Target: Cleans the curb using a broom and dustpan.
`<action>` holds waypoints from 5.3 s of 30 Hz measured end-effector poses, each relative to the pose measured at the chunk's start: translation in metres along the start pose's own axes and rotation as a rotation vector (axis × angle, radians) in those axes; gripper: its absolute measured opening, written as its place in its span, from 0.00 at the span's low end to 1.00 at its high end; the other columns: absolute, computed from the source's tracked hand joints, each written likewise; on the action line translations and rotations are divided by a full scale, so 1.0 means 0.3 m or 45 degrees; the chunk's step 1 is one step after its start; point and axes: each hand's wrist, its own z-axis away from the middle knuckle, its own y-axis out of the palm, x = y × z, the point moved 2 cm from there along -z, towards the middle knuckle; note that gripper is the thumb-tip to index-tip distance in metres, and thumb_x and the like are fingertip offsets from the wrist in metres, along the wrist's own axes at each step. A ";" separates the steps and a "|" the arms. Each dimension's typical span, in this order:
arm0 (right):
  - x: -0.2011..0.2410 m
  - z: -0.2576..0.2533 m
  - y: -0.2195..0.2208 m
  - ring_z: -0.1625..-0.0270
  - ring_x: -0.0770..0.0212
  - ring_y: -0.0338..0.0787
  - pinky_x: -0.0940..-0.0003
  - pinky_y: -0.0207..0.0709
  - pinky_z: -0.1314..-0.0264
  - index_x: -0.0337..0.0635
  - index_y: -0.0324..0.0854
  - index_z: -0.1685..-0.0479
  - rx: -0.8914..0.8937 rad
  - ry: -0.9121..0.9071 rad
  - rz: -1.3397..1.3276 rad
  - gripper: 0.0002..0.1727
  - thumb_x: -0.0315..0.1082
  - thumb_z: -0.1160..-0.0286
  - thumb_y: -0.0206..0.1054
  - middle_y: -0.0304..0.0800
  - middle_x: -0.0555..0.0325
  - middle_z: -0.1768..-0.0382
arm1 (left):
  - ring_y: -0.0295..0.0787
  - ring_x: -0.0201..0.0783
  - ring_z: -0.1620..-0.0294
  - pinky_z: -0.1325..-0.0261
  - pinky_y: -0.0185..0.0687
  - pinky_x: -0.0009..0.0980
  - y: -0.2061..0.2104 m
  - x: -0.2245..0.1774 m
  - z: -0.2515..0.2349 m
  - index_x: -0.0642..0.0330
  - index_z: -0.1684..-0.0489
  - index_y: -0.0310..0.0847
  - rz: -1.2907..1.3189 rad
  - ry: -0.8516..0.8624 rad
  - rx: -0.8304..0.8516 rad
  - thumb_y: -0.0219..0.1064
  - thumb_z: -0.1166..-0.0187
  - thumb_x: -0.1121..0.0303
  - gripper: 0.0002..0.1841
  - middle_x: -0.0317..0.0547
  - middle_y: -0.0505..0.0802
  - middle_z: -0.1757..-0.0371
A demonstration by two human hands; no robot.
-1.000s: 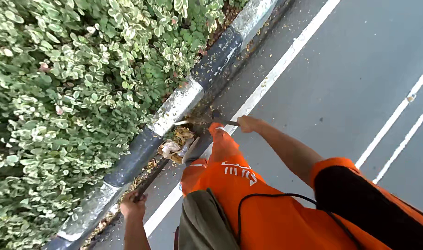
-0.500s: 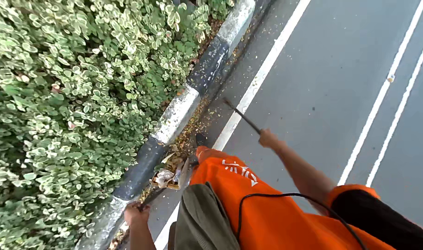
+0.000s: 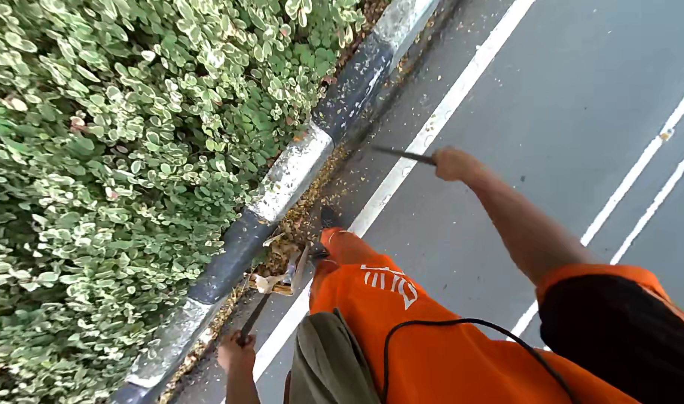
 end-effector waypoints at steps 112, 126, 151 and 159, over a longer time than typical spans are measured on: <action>0.570 -0.130 0.186 0.36 0.22 0.86 0.23 0.78 0.46 0.26 0.85 0.46 -0.255 0.148 0.382 0.12 0.26 0.22 0.66 0.86 0.24 0.40 | 0.71 0.34 0.84 0.77 0.78 0.35 -0.498 0.037 -0.339 0.50 0.72 0.69 0.047 -0.019 0.011 0.54 0.19 0.68 0.08 0.35 0.75 0.82; 0.441 0.117 0.172 0.43 0.28 0.91 0.25 0.80 0.47 0.43 0.90 0.50 -0.017 -0.127 0.600 0.19 0.49 0.12 0.61 0.92 0.34 0.52 | 0.70 0.35 0.86 0.78 0.79 0.37 -0.538 0.066 -0.374 0.51 0.74 0.68 0.050 -0.020 0.005 0.57 0.21 0.69 0.09 0.36 0.75 0.82; 0.739 0.174 0.755 0.31 0.27 0.85 0.24 0.78 0.37 0.32 0.82 0.32 0.068 0.053 0.081 0.20 0.29 0.21 0.65 0.84 0.28 0.33 | 0.71 0.36 0.84 0.77 0.78 0.37 -0.598 0.092 -0.397 0.51 0.70 0.69 0.064 -0.011 0.051 0.57 0.22 0.69 0.06 0.38 0.76 0.79; 0.745 0.299 0.975 0.41 0.33 0.91 0.30 0.83 0.43 0.37 0.87 0.45 0.209 -0.300 0.221 0.13 0.35 0.17 0.66 0.91 0.36 0.46 | 0.70 0.36 0.84 0.77 0.77 0.38 -0.582 0.077 -0.418 0.53 0.70 0.69 0.057 -0.004 0.083 0.58 0.22 0.71 0.06 0.38 0.75 0.79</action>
